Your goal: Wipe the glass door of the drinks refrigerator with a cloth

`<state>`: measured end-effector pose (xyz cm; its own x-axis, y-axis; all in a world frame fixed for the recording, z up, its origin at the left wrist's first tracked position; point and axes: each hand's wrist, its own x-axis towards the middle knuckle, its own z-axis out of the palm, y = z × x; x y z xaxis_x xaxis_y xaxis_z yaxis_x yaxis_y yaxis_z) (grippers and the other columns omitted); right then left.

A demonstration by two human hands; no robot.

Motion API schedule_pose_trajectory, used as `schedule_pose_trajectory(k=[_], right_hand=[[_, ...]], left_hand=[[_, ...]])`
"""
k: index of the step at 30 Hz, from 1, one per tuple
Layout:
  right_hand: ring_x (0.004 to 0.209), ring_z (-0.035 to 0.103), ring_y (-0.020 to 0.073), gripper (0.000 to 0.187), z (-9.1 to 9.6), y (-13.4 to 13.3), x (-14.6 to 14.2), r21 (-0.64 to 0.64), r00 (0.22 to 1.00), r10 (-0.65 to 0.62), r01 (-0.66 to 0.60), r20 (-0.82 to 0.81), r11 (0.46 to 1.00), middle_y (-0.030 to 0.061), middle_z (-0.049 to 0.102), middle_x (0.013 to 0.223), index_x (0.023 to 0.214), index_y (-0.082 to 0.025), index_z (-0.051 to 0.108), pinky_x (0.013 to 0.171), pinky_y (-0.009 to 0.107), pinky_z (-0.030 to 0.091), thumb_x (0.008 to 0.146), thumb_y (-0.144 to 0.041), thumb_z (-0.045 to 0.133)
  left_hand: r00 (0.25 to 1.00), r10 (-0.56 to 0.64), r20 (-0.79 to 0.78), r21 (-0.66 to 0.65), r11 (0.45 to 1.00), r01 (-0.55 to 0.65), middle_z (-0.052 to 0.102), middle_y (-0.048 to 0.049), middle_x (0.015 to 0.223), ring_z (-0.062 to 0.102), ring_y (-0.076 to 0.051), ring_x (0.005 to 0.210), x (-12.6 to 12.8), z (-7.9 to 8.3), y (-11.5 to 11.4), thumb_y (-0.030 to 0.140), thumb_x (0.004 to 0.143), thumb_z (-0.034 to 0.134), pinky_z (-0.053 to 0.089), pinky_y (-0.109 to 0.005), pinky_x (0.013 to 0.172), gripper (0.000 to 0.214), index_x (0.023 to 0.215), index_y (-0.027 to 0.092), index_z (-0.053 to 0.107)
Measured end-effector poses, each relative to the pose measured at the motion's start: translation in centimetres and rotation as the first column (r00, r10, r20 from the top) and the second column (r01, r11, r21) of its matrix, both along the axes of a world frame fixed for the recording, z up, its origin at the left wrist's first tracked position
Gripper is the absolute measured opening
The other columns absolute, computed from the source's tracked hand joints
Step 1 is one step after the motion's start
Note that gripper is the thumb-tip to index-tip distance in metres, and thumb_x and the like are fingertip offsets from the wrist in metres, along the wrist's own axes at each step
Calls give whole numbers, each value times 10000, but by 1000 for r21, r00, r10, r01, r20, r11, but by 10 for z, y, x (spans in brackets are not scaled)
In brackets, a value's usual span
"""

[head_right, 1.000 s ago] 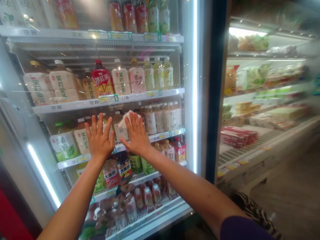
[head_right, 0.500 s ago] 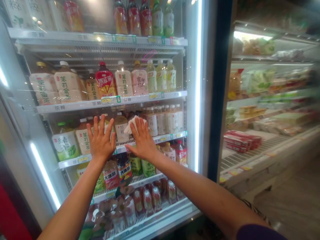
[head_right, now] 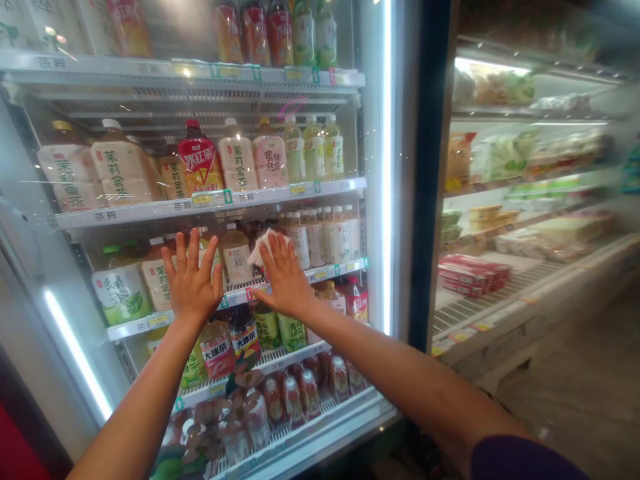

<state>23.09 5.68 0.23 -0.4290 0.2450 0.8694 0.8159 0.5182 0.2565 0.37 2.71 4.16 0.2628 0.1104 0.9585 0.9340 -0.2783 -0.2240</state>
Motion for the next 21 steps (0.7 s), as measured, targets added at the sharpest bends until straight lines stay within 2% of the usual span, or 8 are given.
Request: schedule_pose_trajectory(k=[2,4,9,11,13,15,18,21], right_hand=[[1587,-107,366,1116,-44,-5,8,-20,987,68,-65,148,998,152,-202,1701,1629,-117,-158,1281,601,203,943,-675,524],[1595,-77,344,1097,-53,-4,18,-34,960,99,-94,262,995,130,-159,1715,1641,-136,-116,1285,570,222,939,-666,540],[1587,-116,349,1093,57,11,20,7,999,-27,27,19,1000,133,-207,1700,1573,-156,-314,1291,615,142,982,-646,464],[1582,-132,360,1117,77,12,10,-4,993,-78,78,-92,997,151,-195,1699,1552,-142,-350,1283,641,128,978,-643,467],[1581,-128,377,1160,53,7,0,-12,998,-47,46,-49,999,176,-161,1703,1573,-111,-301,1276,650,138,950,-690,486],[1589,-71,385,1188,0,-1,-4,-21,985,69,-66,160,998,197,-81,1713,1614,-79,-185,1275,628,168,914,-737,513],[1603,75,330,1145,-54,-6,0,-61,841,219,-218,495,974,167,114,1717,1649,-78,25,1288,523,216,879,-698,603],[1608,28,308,1091,-7,1,3,-9,867,168,-186,468,983,150,112,1724,1650,-87,62,1305,512,173,904,-698,574]], left_hand=[[1000,6,-1,3,1000,-6,145,-20,1705,27,-239,1604,0,0,0,310,977,529,26,-578,1312,690,1609,336,253],[1000,3,2,5,1000,-3,153,-19,1704,39,-244,1604,0,0,0,311,977,528,34,-585,1311,689,1608,338,253],[999,-29,20,-10,1000,30,164,-8,1702,58,-252,1602,0,0,-1,315,977,521,24,-592,1309,672,1600,357,270],[998,-54,33,-29,998,55,165,0,1702,62,-259,1601,0,1,-1,319,976,520,14,-599,1308,669,1596,367,276],[996,-74,46,-41,996,76,169,5,1701,65,-260,1600,0,1,-1,321,975,517,9,-602,1308,662,1593,373,284],[996,-74,50,-43,996,76,173,3,1700,64,-257,1600,0,0,-1,320,977,514,10,-598,1309,656,1591,370,289],[997,-62,47,-40,997,64,175,-4,1698,64,-255,1599,0,0,-1,317,980,512,16,-594,1310,652,1592,364,291],[998,-52,38,-33,998,53,173,-10,1698,64,-255,1600,0,0,0,314,980,515,23,-595,1310,656,1594,359,288]])
